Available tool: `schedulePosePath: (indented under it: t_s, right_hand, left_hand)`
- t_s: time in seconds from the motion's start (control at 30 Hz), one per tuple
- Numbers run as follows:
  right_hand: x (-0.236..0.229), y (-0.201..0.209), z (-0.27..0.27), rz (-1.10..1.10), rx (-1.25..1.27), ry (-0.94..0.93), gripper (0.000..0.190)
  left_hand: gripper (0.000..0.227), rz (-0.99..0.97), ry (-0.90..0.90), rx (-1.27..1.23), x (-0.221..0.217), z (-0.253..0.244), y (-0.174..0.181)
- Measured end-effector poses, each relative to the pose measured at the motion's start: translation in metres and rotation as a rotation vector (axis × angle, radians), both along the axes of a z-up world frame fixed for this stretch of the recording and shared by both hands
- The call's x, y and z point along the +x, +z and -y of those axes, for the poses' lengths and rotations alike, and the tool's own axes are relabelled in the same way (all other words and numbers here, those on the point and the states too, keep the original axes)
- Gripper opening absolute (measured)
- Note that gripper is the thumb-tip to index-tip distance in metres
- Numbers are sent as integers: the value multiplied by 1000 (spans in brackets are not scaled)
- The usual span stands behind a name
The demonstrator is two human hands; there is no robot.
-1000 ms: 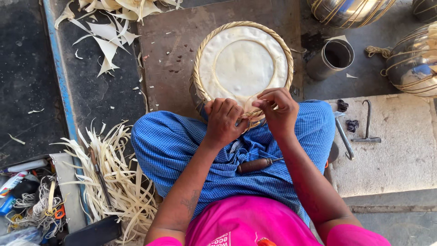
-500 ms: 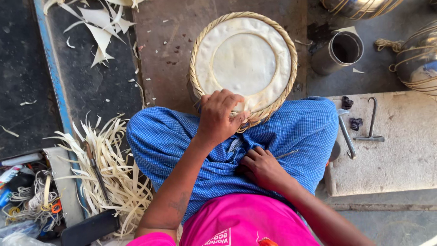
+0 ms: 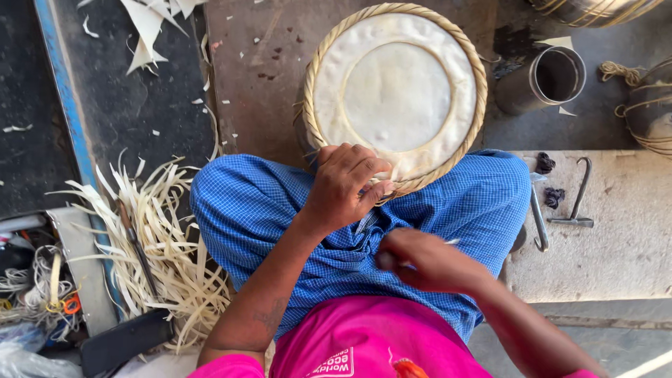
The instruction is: The person weaves thin strips of material through the braided rim of a drum head, using an awl to pry open gaps and pulling the strips tight by hand.
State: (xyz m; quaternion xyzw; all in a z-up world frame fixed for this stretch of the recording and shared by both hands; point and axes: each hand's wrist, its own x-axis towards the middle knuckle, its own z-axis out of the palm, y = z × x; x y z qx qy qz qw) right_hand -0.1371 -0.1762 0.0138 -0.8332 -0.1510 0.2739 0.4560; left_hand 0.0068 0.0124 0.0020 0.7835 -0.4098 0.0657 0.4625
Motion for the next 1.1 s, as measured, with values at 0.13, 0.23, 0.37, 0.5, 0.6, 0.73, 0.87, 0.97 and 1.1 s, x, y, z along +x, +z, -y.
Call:
schedulePosePath:
  t_s: [0.13, 0.23, 0.37, 0.5, 0.6, 0.73, 0.87, 0.97, 1.1]
  right_hand:
    - [0, 57, 42, 121, 507, -604, 51]
    - [20, 71, 40, 672, 857, -1006, 42]
    - [53, 79, 27, 805, 1103, -1088, 39]
    - [64, 69, 10, 866, 929, -1064, 36]
    - [71, 60, 11, 863, 911, -1041, 35]
    - [71, 54, 10, 847, 899, -1023, 33]
    - [77, 56, 9, 834, 909, -934, 32]
    - [88, 61, 19, 826, 983, -585, 32]
    - [97, 64, 38, 650, 1069, -249, 30]
  left_hand:
    - [20, 1, -9, 8, 3, 3, 0]
    - [19, 6, -5, 1, 2, 4, 0]
    - [19, 1, -6, -22, 2, 2, -1]
    - [17, -20, -13, -26, -2, 1, -4]
    - [17, -5, -11, -24, 2, 2, -4]
    - [18, -4, -13, -29, 2, 2, -5]
    - [17, 0, -17, -27, 2, 1, -6]
    - [18, -3, -18, -27, 1, 0, -9]
    - [16, 11, -15, -33, 2, 2, -10]
